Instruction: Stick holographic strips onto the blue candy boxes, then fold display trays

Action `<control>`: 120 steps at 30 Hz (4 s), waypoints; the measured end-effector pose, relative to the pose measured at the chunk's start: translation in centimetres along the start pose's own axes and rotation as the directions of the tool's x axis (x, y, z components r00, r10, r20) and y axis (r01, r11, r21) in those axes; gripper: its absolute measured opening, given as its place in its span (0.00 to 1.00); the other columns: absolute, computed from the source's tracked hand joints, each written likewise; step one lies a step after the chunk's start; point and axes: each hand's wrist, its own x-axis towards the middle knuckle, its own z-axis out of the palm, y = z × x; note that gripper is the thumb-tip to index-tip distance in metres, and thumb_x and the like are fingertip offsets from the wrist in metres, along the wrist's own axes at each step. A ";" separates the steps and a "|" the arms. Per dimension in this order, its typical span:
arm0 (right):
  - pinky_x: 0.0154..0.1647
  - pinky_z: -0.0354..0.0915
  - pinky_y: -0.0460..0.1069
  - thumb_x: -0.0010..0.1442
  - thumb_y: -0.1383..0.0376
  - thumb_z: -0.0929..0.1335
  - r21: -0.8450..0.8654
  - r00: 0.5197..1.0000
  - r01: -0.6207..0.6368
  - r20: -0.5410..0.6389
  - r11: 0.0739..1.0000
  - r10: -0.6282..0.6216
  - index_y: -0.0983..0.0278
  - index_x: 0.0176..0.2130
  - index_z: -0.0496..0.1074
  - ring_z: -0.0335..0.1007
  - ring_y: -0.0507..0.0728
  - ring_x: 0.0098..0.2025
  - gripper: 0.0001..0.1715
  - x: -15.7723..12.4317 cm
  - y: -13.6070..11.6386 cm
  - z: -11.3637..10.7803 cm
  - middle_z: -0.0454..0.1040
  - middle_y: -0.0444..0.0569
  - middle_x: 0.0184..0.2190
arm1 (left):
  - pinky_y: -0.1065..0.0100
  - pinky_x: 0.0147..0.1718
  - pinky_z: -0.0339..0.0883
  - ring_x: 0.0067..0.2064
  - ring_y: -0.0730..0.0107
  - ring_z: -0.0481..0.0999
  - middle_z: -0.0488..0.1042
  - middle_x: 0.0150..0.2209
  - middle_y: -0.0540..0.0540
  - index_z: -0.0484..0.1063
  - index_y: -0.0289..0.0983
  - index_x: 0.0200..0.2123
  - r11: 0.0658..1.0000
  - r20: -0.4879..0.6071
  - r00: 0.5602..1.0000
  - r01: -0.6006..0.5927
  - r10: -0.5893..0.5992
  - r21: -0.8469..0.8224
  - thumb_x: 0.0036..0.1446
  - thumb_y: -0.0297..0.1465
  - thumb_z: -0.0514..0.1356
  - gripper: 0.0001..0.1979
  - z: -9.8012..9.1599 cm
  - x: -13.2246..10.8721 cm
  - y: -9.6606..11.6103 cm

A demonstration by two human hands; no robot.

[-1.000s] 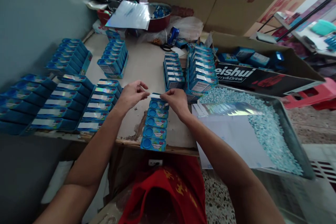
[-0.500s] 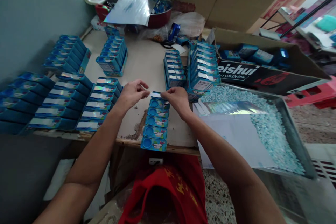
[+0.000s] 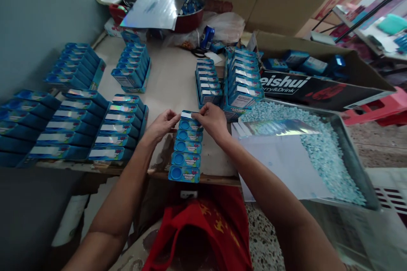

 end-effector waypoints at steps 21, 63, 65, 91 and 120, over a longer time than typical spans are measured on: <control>0.28 0.56 0.49 0.61 0.49 0.70 0.166 0.967 0.122 -0.243 0.979 -0.080 0.60 0.27 0.67 0.65 0.52 0.24 0.21 -0.9 -5.5 -2.9 0.66 0.42 0.20 | 0.59 0.48 0.73 0.52 0.56 0.75 0.74 0.52 0.41 0.66 0.41 0.51 0.701 -0.200 0.733 -0.476 0.650 0.532 0.43 0.36 0.78 0.34 6.4 -8.2 3.3; 0.29 0.59 0.50 0.43 0.64 0.79 0.177 0.928 -0.086 0.372 0.980 0.014 0.59 0.41 0.66 0.68 0.55 0.28 0.27 -0.9 -4.7 -4.9 0.72 0.41 0.25 | 0.68 0.33 0.74 0.30 0.73 0.76 0.75 0.28 0.53 0.72 0.37 0.37 0.912 -0.239 0.948 -0.278 0.209 -0.302 0.37 0.31 0.75 0.22 0.6 -5.0 4.2; 0.29 0.59 0.50 0.43 0.66 0.78 0.071 0.935 -0.083 0.352 0.994 0.053 0.60 0.39 0.66 0.68 0.55 0.28 0.26 -0.1 -4.3 -4.0 0.72 0.41 0.25 | 0.69 0.31 0.74 0.29 0.72 0.76 0.75 0.27 0.53 0.72 0.37 0.36 0.919 -0.298 0.920 -0.327 0.255 -0.223 0.38 0.30 0.75 0.21 0.8 -4.8 3.7; 0.31 0.57 0.49 0.47 0.67 0.74 -0.329 0.933 0.128 0.361 0.936 -0.001 0.61 0.42 0.64 0.65 0.55 0.33 0.23 0.1 -5.0 -2.1 0.71 0.43 0.30 | 0.70 0.28 0.71 0.26 0.73 0.75 0.76 0.25 0.51 0.72 0.35 0.34 0.950 -0.310 0.922 -0.283 0.232 -0.130 0.40 0.28 0.72 0.17 0.4 -4.1 1.3; 0.36 0.61 0.48 0.53 0.69 0.69 0.100 0.978 -0.019 0.208 0.995 -0.002 0.59 0.44 0.61 0.68 0.55 0.34 0.19 -2.3 -1.2 -1.7 0.65 0.37 0.28 | 0.71 0.28 0.63 0.29 0.72 0.69 0.70 0.27 0.53 0.70 0.39 0.31 0.979 -0.419 0.885 -0.175 0.201 0.101 0.32 0.38 0.75 0.23 0.2 -3.9 0.8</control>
